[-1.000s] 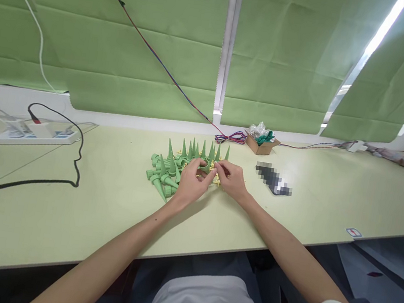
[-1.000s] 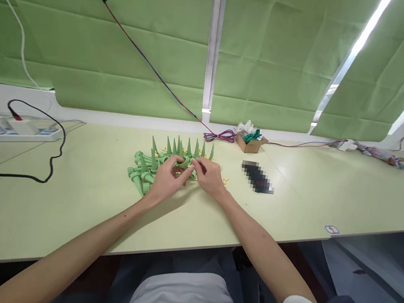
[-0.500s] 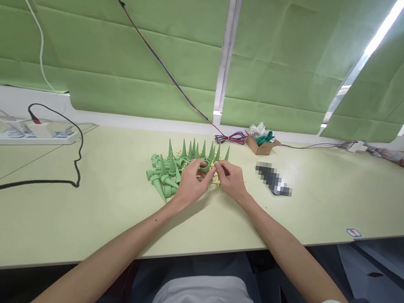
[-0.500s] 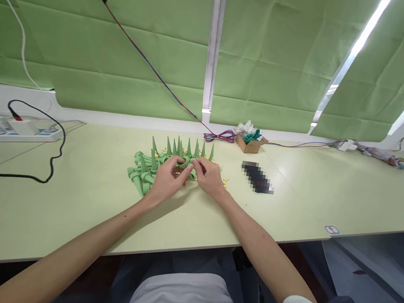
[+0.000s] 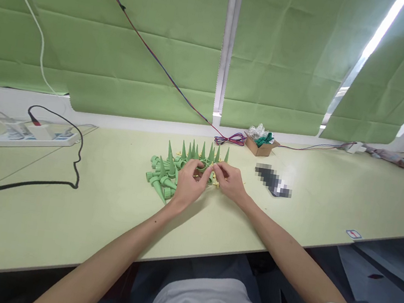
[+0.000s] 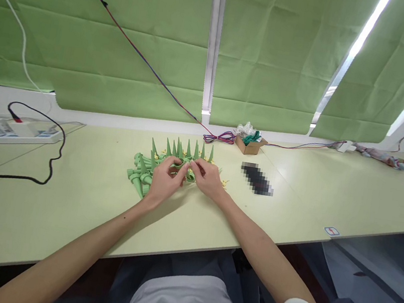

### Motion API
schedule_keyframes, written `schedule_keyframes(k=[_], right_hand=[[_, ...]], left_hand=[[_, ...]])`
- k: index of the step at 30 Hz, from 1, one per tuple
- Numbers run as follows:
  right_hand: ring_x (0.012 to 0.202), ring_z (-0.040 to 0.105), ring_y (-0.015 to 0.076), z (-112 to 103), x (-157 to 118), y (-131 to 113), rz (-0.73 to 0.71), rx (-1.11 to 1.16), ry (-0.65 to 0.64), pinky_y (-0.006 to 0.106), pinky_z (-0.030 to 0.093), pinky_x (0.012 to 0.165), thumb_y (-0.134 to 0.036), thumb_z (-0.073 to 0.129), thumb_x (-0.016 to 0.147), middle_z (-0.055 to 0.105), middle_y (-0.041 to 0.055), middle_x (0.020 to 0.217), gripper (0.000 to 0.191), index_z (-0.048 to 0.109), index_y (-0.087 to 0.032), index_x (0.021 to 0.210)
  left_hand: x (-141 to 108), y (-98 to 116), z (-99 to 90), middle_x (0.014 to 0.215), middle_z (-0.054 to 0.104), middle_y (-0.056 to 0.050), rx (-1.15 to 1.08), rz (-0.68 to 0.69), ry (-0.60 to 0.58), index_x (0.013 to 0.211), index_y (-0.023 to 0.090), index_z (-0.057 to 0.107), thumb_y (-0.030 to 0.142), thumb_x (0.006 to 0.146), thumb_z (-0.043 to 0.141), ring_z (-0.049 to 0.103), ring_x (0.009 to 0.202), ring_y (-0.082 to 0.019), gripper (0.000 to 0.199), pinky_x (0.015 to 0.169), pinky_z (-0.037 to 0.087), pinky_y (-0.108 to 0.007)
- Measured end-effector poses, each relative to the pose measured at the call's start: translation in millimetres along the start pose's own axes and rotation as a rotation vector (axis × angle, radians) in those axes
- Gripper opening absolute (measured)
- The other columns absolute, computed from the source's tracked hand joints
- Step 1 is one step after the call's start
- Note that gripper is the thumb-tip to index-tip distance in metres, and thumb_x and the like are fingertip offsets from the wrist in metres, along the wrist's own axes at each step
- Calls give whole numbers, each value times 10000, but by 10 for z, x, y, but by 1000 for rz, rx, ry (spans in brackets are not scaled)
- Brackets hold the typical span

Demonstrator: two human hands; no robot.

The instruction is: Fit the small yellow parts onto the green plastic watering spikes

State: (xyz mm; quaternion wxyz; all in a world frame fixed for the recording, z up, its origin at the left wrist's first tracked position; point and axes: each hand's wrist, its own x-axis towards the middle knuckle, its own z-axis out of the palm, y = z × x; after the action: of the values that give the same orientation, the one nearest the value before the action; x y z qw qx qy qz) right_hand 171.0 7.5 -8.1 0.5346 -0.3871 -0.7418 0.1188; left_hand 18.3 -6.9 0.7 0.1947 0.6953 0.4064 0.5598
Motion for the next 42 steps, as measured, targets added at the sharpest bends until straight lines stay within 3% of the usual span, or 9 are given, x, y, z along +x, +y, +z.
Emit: schedule_keyframes(k=[11, 18, 28, 35, 42], right_hand=[[517, 407, 108, 1, -22, -18, -21, 45, -81, 245, 344, 511, -457, 491, 946, 508, -17, 622, 290, 592, -190, 893], [520, 362, 103, 8, -17, 3, -45, 24, -88, 247, 321, 526, -432, 480, 955, 437, -34, 585, 311, 558, -192, 772], [513, 302, 92, 13, -10, 17, -42, 9, -80, 250, 262, 514, -378, 485, 935, 338, -50, 548, 368, 386, -199, 629], [509, 261, 88, 13, -11, 35, -40, -30, -86, 258, 226, 513, -344, 456, 924, 271, -56, 526, 406, 261, -206, 595], [500, 247, 87, 21, -11, 28, -46, -46, -93, 260, 217, 511, -369, 432, 934, 251, -55, 515, 426, 243, -207, 588]], left_hand=[[16, 7, -26, 754, 471, -7, 46, 25, 75, 676, 194, 472, 448, 873, 594, 521, 590, -109, 344, 509, 445, -233], [17, 1, -29, 706, 446, -1, 69, 55, 72, 621, 192, 432, 426, 887, 587, 505, 580, -109, 386, 519, 437, -241], [15, -29, -28, 717, 477, -5, 67, 87, 51, 618, 183, 448, 370, 875, 605, 499, 588, -101, 354, 539, 444, -239], [10, -16, -30, 757, 521, -21, 47, 108, 15, 621, 180, 469, 374, 865, 612, 504, 589, -101, 343, 518, 442, -241], [20, -36, -31, 738, 500, -14, 54, 103, 6, 627, 178, 477, 382, 873, 600, 508, 581, -96, 343, 508, 467, -229]])
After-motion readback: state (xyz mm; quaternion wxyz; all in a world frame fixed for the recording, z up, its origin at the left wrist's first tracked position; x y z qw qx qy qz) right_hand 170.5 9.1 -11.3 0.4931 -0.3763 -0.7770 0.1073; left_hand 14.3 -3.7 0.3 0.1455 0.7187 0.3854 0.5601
